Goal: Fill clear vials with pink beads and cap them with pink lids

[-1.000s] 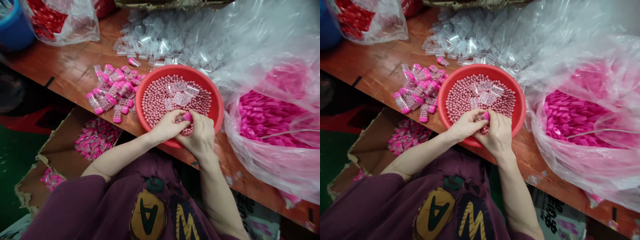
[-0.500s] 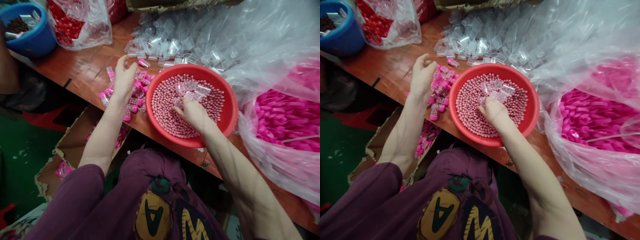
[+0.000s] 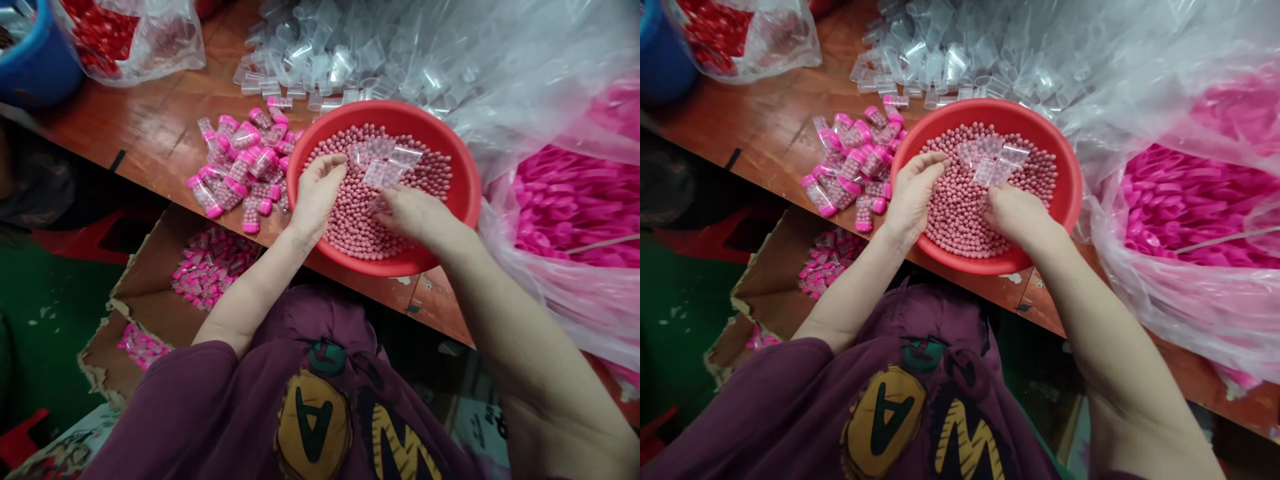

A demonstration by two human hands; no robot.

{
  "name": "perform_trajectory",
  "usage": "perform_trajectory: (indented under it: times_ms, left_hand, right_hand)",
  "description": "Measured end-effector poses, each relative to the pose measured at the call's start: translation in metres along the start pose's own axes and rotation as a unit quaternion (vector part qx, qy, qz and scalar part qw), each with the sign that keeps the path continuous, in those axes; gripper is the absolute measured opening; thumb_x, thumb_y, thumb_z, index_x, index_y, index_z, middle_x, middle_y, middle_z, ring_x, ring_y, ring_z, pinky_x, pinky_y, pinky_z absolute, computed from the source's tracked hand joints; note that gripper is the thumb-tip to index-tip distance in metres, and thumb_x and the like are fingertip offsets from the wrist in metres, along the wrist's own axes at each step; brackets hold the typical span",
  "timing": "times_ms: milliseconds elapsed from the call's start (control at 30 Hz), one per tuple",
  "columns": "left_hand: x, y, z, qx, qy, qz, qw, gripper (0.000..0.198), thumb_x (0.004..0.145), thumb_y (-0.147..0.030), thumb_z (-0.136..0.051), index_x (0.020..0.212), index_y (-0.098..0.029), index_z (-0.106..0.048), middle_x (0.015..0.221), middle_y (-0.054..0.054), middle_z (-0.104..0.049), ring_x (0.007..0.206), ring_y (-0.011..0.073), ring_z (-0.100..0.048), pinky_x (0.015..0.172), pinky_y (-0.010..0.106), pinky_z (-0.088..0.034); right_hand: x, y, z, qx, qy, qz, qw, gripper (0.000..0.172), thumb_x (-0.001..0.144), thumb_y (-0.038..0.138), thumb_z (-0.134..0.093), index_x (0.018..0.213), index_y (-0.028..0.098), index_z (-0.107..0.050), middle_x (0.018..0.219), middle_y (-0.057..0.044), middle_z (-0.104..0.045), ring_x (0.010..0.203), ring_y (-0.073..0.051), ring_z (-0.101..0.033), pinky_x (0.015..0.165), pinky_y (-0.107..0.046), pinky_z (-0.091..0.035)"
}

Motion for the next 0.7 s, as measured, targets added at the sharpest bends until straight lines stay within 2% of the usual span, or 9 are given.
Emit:
perform_trajectory:
  times_ms: [100, 200, 267, 367, 500, 600, 700]
  left_hand:
    - [-0.002, -0.003, 0.001, 0.009, 0.007, 0.002, 1.000, 0.011, 0.098, -0.010, -0.062, 0.103, -0.018, -0.069, 0.118, 0.006, -0.078, 0.128, 0.0195, -0.071, 0.121, 0.040, -0.050]
    - [-0.004, -0.004, -0.001, 0.018, 0.016, 0.009, 1.000, 0.012, 0.099, -0.010, -0.061, 0.103, -0.017, -0.069, 0.118, 0.008, -0.077, 0.129, 0.0214, -0.071, 0.120, 0.041, -0.051]
    - [-0.005, -0.004, -0.002, 0.019, 0.026, 0.017, 0.999, 0.011, 0.099, -0.010, -0.061, 0.103, -0.016, -0.069, 0.118, 0.009, -0.077, 0.128, 0.0220, -0.072, 0.120, 0.041, -0.051]
    - [-0.006, -0.005, -0.002, 0.026, 0.038, 0.021, 0.999, 0.010, 0.098, -0.012, -0.061, 0.103, -0.017, -0.068, 0.118, 0.009, -0.077, 0.128, 0.0218, -0.072, 0.119, 0.041, -0.051]
    - [-0.008, -0.006, -0.003, 0.051, 0.048, 0.038, 0.997, 0.012, 0.098, -0.014, -0.061, 0.105, -0.019, -0.070, 0.119, 0.008, -0.078, 0.131, 0.0227, -0.071, 0.116, 0.041, -0.053]
    - [-0.009, -0.006, -0.004, 0.058, 0.051, 0.046, 0.996, 0.012, 0.098, -0.015, -0.062, 0.105, -0.019, -0.071, 0.119, 0.007, -0.079, 0.131, 0.0237, -0.072, 0.113, 0.041, -0.054]
    - [-0.009, -0.006, -0.004, 0.054, 0.056, 0.045, 0.996, 0.012, 0.099, -0.016, -0.061, 0.105, -0.019, -0.071, 0.117, 0.006, -0.079, 0.128, 0.0221, -0.073, 0.111, 0.039, -0.055]
  right_hand:
    - [-0.001, 0.015, -0.001, 0.022, 0.033, 0.030, 0.999, 0.037, 0.104, 0.028, -0.058, 0.133, 0.009, -0.072, 0.131, -0.023, -0.074, 0.119, -0.037, -0.075, 0.102, -0.044, -0.059]
    - [-0.004, 0.020, -0.006, 0.082, 0.029, 0.056, 0.995, 0.065, 0.097, 0.031, -0.072, 0.156, 0.008, -0.058, 0.145, -0.023, -0.064, 0.121, -0.035, -0.074, 0.110, -0.044, -0.059]
    - [-0.008, 0.019, -0.010, 0.126, 0.021, 0.085, 0.988, 0.080, 0.093, 0.023, -0.071, 0.168, 0.012, -0.046, 0.154, -0.022, -0.057, 0.123, -0.033, -0.074, 0.114, -0.043, -0.058]
    - [-0.014, 0.015, -0.017, 0.151, 0.013, 0.113, 0.982, 0.072, 0.095, 0.013, -0.059, 0.166, 0.016, -0.050, 0.154, -0.020, -0.055, 0.121, -0.031, -0.074, 0.115, -0.044, -0.058]
    - [-0.017, 0.013, -0.020, 0.149, 0.004, 0.122, 0.981, 0.048, 0.105, 0.028, -0.058, 0.149, 0.011, -0.066, 0.141, -0.022, -0.059, 0.116, -0.035, -0.075, 0.112, -0.049, -0.061]
    - [-0.019, 0.013, -0.019, 0.132, -0.007, 0.125, 0.983, 0.049, 0.103, 0.033, -0.066, 0.144, 0.008, -0.069, 0.142, -0.024, -0.058, 0.113, -0.036, -0.074, 0.110, -0.052, -0.061]
    - [-0.023, 0.016, -0.019, 0.125, -0.002, 0.143, 0.982, 0.048, 0.103, 0.025, -0.063, 0.148, 0.011, -0.067, 0.145, -0.023, -0.058, 0.108, -0.031, -0.075, 0.106, -0.048, -0.062]
Point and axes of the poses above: each hand's wrist, its own x-axis towards the middle knuckle, its own z-axis out of the back of the hand, y = z × x, the point moved 5 cm from there along x, towards the middle knuckle
